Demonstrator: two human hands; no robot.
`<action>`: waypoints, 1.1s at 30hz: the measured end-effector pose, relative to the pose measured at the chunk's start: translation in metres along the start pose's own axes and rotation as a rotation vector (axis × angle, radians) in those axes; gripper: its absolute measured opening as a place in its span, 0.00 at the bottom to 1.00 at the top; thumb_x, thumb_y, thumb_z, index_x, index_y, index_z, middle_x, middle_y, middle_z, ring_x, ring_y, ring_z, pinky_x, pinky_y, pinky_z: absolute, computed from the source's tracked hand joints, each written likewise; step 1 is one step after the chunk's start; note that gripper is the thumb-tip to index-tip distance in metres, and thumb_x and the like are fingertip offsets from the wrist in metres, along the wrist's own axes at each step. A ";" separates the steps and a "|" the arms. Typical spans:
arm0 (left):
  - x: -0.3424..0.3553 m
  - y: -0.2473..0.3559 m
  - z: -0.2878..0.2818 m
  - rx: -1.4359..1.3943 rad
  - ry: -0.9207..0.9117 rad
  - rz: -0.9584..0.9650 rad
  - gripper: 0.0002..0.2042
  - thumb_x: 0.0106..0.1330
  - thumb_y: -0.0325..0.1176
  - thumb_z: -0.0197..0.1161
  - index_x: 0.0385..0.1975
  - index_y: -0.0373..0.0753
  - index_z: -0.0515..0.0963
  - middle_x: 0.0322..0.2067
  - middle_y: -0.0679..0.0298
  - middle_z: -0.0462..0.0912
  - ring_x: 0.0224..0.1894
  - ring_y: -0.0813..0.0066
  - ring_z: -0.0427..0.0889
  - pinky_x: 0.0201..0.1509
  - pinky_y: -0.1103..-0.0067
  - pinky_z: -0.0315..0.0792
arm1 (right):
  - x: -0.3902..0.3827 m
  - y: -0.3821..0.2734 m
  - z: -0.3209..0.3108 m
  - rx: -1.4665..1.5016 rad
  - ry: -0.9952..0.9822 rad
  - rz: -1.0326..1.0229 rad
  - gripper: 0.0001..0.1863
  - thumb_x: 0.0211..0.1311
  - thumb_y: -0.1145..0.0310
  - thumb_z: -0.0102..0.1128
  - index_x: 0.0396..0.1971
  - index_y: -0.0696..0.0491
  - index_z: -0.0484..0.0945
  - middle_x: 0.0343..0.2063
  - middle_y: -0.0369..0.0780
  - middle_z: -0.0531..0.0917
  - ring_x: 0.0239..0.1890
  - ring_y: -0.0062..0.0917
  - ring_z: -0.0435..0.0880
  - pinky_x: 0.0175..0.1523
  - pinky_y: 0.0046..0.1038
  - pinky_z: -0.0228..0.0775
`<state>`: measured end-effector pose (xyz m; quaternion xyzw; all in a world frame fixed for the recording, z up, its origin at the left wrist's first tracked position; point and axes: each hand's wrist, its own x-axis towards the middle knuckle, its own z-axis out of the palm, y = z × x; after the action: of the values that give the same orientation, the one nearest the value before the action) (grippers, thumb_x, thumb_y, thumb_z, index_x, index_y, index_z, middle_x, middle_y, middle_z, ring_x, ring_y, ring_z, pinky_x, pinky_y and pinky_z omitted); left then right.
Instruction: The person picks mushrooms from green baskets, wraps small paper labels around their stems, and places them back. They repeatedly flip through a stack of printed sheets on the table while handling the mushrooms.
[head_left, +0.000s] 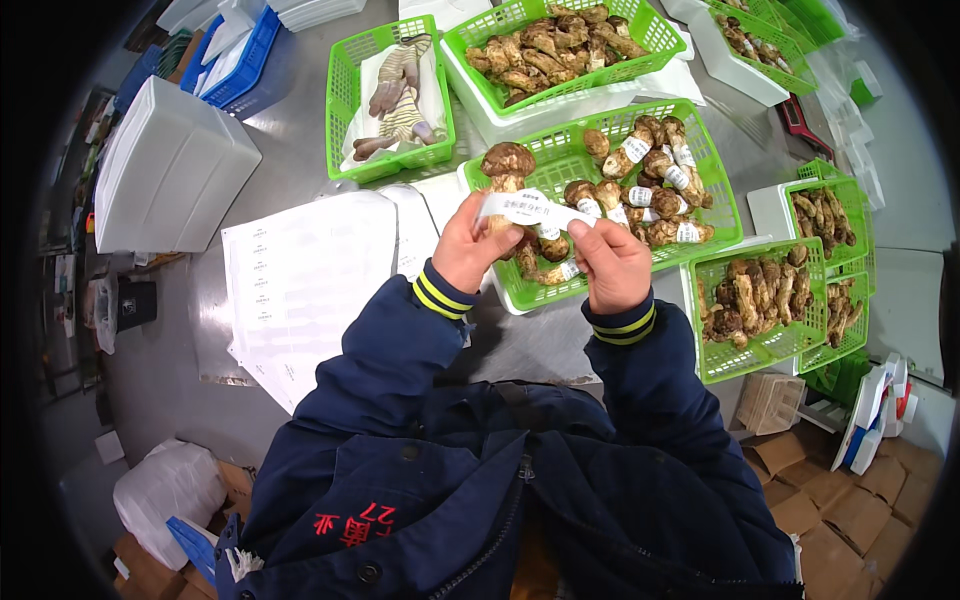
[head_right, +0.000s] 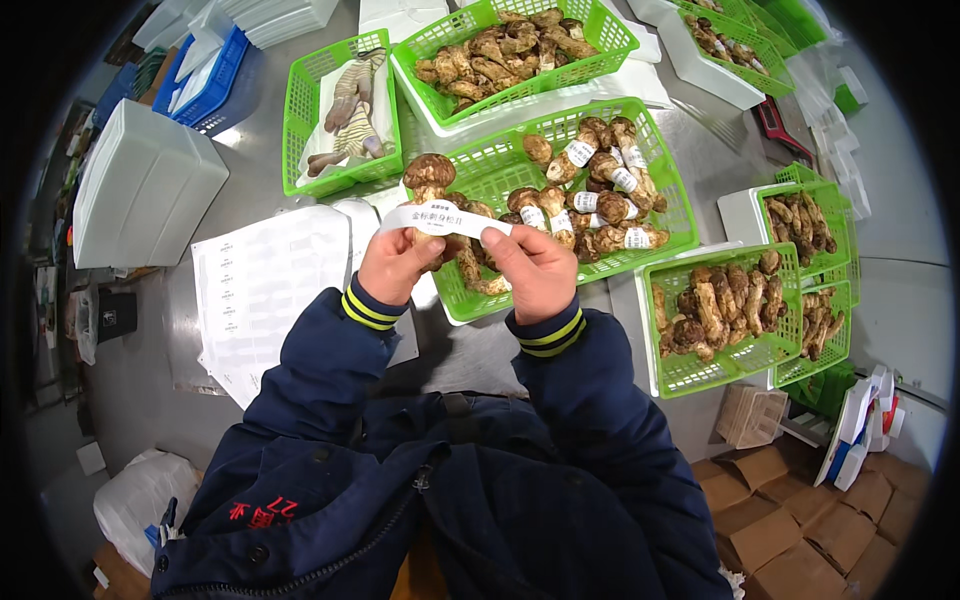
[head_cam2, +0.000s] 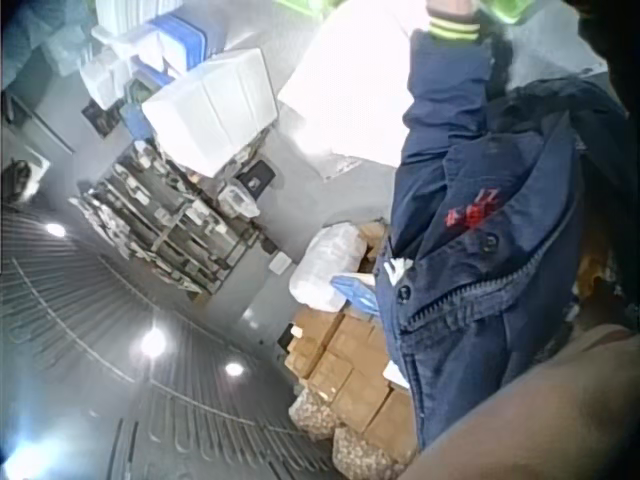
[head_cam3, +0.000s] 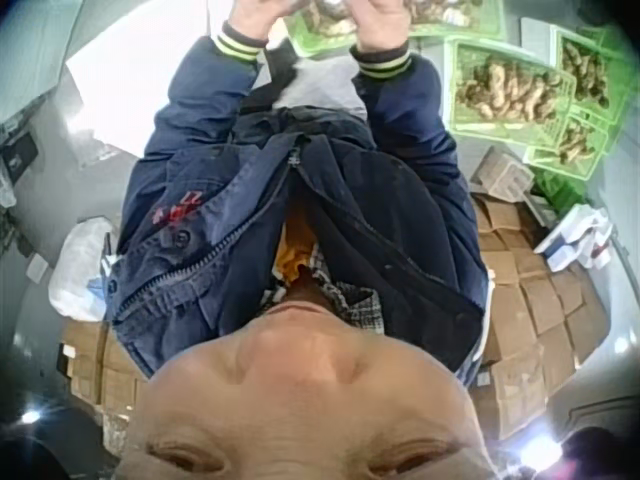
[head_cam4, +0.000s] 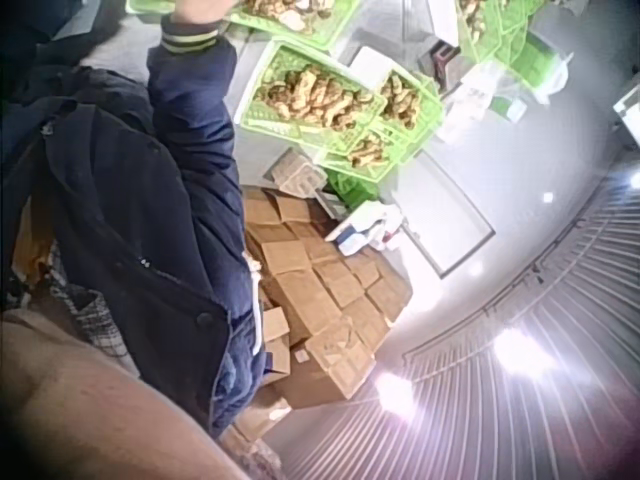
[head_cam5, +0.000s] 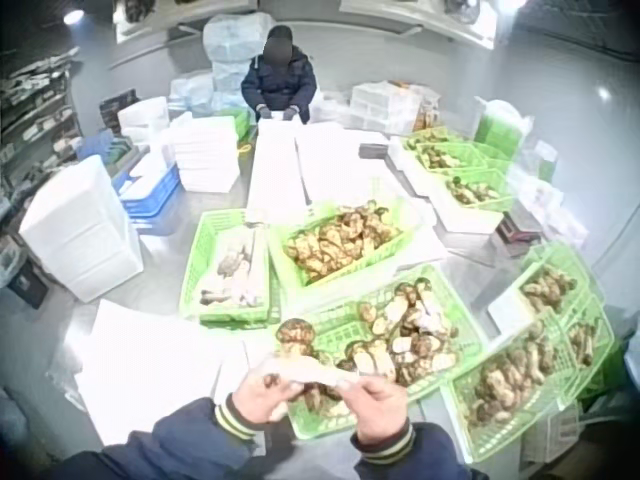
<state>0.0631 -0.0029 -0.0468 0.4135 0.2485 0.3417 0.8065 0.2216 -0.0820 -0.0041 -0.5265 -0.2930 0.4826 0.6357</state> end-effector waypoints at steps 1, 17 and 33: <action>0.000 -0.001 -0.001 0.042 0.002 0.014 0.21 0.59 0.22 0.54 0.53 0.29 0.59 0.46 0.59 0.72 0.48 0.73 0.72 0.53 0.80 0.65 | -0.001 0.000 0.001 0.003 -0.002 0.000 0.06 0.56 0.74 0.58 0.27 0.61 0.76 0.20 0.31 0.75 0.22 0.10 0.67 0.28 0.14 0.57; -0.004 0.004 0.013 0.094 0.162 0.089 0.21 0.71 0.41 0.35 0.50 0.28 0.64 0.40 0.58 0.73 0.41 0.75 0.72 0.46 0.79 0.65 | -0.004 0.008 0.009 -0.094 0.028 -0.032 0.05 0.54 0.74 0.61 0.26 0.61 0.78 0.18 0.27 0.72 0.19 0.07 0.62 0.23 0.12 0.50; -0.018 0.016 0.038 -0.621 -0.010 -0.120 0.19 0.70 0.40 0.35 0.43 0.32 0.68 0.27 0.57 0.76 0.27 0.69 0.74 0.33 0.76 0.69 | -0.005 0.000 0.025 0.160 -0.104 0.021 0.06 0.55 0.76 0.58 0.23 0.64 0.75 0.19 0.39 0.77 0.20 0.19 0.76 0.25 0.18 0.68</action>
<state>0.0719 -0.0285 -0.0115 0.1338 0.1525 0.3510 0.9141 0.1975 -0.0773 0.0038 -0.4513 -0.2808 0.5377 0.6545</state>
